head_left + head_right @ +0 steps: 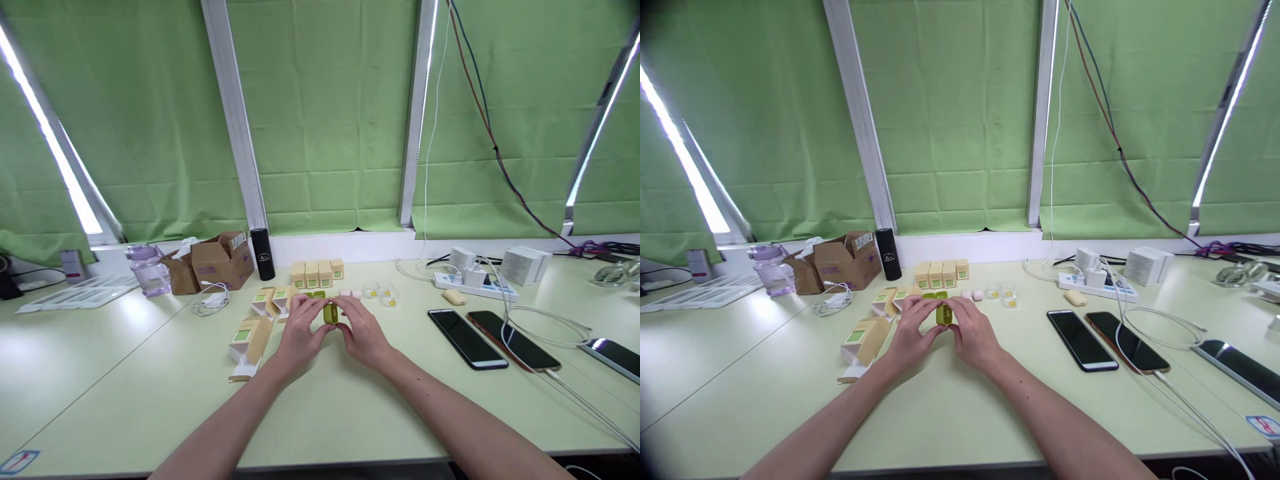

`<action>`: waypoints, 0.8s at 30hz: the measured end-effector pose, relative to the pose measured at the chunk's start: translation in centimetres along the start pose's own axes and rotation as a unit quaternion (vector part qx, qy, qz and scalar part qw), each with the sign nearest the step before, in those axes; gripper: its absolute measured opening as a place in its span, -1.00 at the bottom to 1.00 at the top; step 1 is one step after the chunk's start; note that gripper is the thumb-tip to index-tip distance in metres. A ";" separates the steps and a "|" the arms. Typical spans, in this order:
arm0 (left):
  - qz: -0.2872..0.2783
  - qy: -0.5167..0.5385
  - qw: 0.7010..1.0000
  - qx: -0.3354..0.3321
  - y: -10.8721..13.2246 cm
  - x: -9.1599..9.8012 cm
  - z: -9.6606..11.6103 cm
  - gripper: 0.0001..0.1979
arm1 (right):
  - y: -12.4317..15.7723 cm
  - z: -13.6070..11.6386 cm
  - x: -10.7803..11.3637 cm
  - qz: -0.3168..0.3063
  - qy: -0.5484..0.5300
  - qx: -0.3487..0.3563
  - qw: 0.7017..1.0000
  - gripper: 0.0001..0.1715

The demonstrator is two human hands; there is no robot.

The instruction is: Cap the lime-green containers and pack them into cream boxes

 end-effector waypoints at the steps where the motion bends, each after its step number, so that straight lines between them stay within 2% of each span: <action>1: 0.001 0.004 1.000 0.001 0.0 0.0 0.1 -0.56 | 0.0 0.1 0.0 0.006 -0.007 -0.005 1.000 -0.23; 5: 0.003 0.021 1.000 0.020 -0.1 0.2 0.1 -0.56 | 0.1 0.6 0.2 0.038 -0.042 -0.033 0.998 -0.23; 11: -0.007 0.064 0.991 0.116 -0.2 0.0 -1.2 -0.85 | 0.3 1.4 0.6 0.093 -0.105 -0.082 0.987 -0.31; 14: -0.026 0.088 0.980 0.176 -0.2 -0.5 -2.0 -0.92 | 0.3 1.5 0.6 0.100 -0.129 -0.098 0.982 -0.34; 18: -0.045 0.118 0.966 0.228 -0.2 -1.1 -2.6 -0.87 | 0.3 1.3 0.3 0.096 -0.142 -0.096 0.980 -0.35; 24: -0.054 0.146 0.954 0.258 0.0 -1.8 -3.3 -0.80 | 0.5 1.4 -0.2 0.081 -0.145 -0.090 0.982 -0.35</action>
Point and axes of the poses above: each hand's wrist, its own y-axis away from the middle knuckle, its own x-axis out of the back of the hand, z = x × y, the point moved 6 cm from there along -y, towards the middle knuckle, and after that the axes turned 13 degrees about x, right-handed, at the moved point
